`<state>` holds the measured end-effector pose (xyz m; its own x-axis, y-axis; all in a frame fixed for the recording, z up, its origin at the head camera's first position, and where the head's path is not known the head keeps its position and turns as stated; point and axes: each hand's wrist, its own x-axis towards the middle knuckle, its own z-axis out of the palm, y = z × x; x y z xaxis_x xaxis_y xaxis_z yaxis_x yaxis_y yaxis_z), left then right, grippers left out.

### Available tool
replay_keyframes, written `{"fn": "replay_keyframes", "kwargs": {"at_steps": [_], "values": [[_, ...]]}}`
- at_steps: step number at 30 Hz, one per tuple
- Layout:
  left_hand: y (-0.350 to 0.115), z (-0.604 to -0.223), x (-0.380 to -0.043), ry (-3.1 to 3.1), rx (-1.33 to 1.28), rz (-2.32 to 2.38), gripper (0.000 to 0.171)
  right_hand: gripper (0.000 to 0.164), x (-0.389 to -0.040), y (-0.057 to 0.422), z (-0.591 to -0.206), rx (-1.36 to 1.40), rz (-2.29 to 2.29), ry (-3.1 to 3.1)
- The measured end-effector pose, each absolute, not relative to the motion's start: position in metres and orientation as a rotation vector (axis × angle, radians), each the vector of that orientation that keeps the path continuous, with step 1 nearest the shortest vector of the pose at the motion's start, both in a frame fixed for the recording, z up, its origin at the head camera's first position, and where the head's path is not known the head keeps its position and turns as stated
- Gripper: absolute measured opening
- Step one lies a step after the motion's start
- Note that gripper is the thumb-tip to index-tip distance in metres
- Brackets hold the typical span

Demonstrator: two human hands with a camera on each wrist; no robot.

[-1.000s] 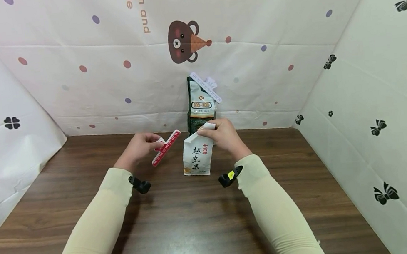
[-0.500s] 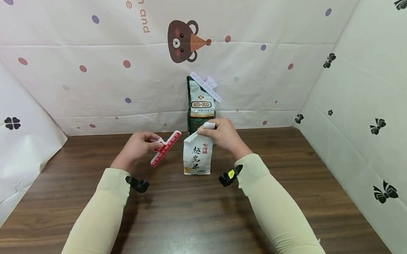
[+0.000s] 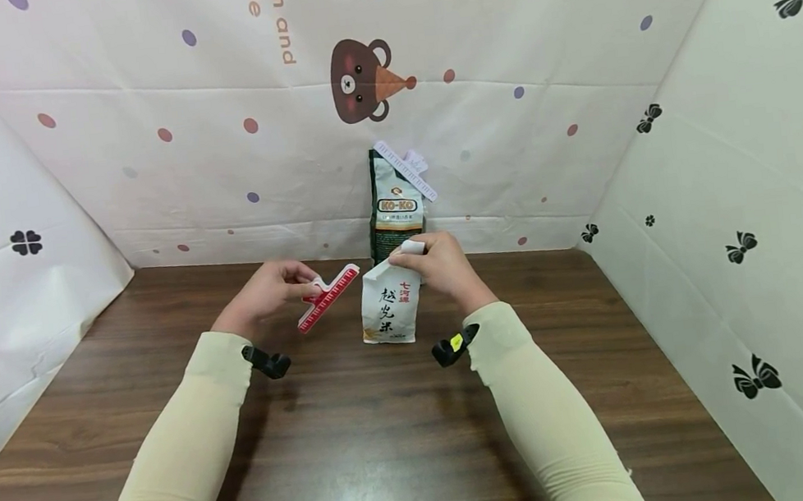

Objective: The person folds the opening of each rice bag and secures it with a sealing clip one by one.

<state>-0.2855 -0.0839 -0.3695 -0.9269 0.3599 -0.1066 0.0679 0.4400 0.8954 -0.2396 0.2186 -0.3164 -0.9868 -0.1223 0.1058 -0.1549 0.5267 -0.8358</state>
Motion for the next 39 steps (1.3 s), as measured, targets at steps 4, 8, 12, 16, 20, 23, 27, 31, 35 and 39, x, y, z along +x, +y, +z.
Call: {"fn": "replay_keyframes", "kwargs": {"at_steps": [4,8,12,16,20,23,27,31,35,39], "values": [[-0.084,-0.370,-0.286,2.394,0.376,1.482,0.023,0.025,-0.239,0.219,-0.316,0.254,1.489,-2.704],[-0.082,-0.369,-0.285,2.379,0.377,1.477,0.024,0.024,-0.239,0.219,-0.316,0.261,1.483,-2.699],[-0.080,-0.367,-0.285,2.367,0.400,1.466,0.024,0.025,-0.239,0.219,-0.317,0.266,1.487,-2.697],[-0.078,-0.367,-0.285,2.363,0.433,1.448,0.021,0.025,-0.240,0.219,-0.316,0.263,1.496,-2.698],[-0.076,-0.367,-0.285,2.383,0.448,1.420,0.020,0.026,-0.240,0.220,-0.317,0.252,1.513,-2.698],[-0.074,-0.368,-0.285,2.387,0.462,1.421,0.021,0.026,-0.240,0.220,-0.317,0.250,1.519,-2.695],[-0.073,-0.369,-0.287,2.354,0.469,1.461,0.020,0.025,-0.239,0.220,-0.316,0.262,1.507,-2.693],[-0.074,-0.369,-0.288,2.336,0.470,1.477,0.019,0.025,-0.239,0.220,-0.316,0.289,1.500,-2.695],[-0.074,-0.367,-0.289,2.349,0.507,1.461,0.020,0.024,-0.238,0.220,-0.315,0.308,1.500,-2.698],[-0.071,-0.365,-0.290,2.347,0.550,1.449,0.020,0.025,-0.239,0.220,-0.315,0.305,1.494,-2.708]]}}
